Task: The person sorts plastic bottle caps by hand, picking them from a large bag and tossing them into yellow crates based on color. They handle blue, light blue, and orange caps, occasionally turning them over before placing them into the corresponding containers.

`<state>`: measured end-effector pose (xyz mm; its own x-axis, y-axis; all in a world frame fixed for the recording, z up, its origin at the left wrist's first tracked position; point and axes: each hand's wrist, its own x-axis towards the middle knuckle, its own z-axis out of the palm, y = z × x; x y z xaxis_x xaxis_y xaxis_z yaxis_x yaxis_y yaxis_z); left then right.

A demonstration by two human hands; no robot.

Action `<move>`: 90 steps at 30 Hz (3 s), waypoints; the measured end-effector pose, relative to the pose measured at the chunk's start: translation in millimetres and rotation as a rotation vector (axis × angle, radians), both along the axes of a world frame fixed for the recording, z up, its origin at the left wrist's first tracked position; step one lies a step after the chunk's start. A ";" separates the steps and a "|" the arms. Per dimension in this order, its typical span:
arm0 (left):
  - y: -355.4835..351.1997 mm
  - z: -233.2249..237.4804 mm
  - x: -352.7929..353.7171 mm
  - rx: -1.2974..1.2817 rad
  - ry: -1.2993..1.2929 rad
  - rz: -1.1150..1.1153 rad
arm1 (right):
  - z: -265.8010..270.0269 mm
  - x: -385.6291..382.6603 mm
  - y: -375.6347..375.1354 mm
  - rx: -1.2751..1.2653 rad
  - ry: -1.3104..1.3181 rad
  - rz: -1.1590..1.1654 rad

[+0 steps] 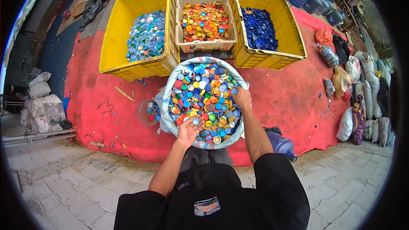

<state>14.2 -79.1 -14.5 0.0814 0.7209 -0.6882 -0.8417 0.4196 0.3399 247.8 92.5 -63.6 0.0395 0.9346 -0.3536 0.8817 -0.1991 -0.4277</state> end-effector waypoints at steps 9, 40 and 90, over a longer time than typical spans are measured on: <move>9.5 5.2 -1.1 -0.035 0.061 0.000 | 17.7 -16.5 -21.3 0.191 0.296 0.063; -30.6 7.1 -84.3 0.087 -0.173 0.387 | 83.8 -163.3 -133.1 -0.710 1.694 -0.697; 35.2 -42.6 -60.5 0.306 1.740 -0.532 | 23.5 -19.3 -196.7 -0.002 0.800 -0.354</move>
<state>-46.3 -43.9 -57.1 -0.2584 0.9609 -0.0993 0.6862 0.2549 0.6813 228.5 -104.2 -40.1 0.0670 0.9136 -0.4009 0.2036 -0.4059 -0.8910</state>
